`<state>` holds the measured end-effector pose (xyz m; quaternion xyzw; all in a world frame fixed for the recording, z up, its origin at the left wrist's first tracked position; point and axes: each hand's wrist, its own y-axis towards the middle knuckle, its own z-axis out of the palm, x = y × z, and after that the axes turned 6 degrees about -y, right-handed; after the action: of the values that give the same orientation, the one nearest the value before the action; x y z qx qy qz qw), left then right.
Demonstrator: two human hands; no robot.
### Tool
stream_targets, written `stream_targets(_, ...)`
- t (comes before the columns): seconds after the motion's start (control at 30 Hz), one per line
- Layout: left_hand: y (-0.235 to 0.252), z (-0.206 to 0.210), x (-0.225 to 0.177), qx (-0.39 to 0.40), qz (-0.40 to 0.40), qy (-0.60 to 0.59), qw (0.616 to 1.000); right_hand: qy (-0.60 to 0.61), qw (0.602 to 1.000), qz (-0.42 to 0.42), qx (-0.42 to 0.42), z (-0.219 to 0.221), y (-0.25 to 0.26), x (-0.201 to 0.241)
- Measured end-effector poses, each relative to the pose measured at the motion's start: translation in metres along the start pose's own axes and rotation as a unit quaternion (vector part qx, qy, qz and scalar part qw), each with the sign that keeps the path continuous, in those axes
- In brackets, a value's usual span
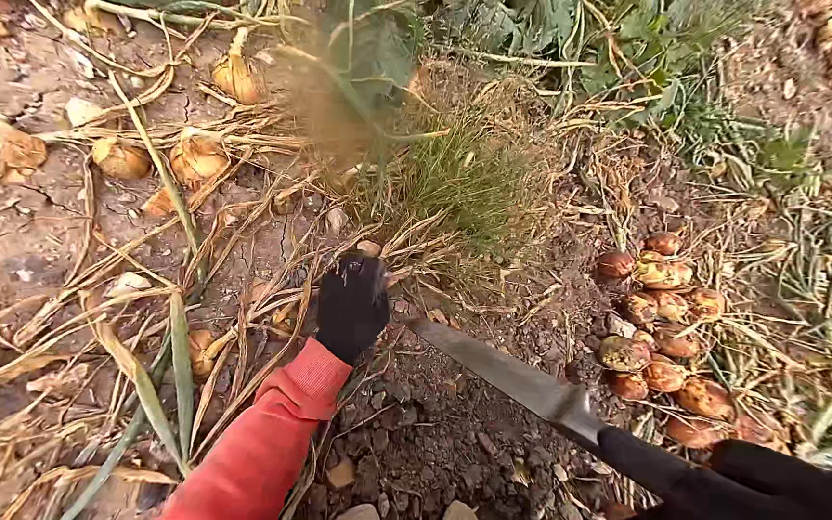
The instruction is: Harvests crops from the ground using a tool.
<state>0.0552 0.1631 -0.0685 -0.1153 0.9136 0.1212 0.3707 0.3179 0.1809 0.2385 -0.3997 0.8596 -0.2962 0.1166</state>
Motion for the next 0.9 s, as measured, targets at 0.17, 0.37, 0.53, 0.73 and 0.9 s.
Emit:
stream_targets(0.17, -0.048, 0.023, -0.057, 0.064, 0.141, -0.244, 0.957, -0.026, 0.992, -0.003, 0.124, -0.025, 0.043, 0.009)
stream_targets(0.37, -0.059, 0.055, -0.085, -0.006, 0.148, -0.305, 0.941, -0.022, 0.989, 0.021, 0.142, -0.018, 0.083, 0.018)
stream_targets(0.53, -0.045, 0.064, -0.066, -0.013, 0.097, -0.306, 0.947, -0.04, 0.992, -0.038, 0.117, -0.029, 0.134, 0.011)
stream_targets(0.73, -0.014, 0.011, -0.046, 0.282, 0.066, -0.275, 0.917, -0.045, 0.993, -0.011, 0.106, -0.016, 0.124, 0.01)
stream_targets(0.9, 0.029, 0.008, -0.022, 0.179, 0.031, -0.022, 0.983, -0.052, 0.993, 0.028, 0.1, 0.026, 0.087, 0.026)
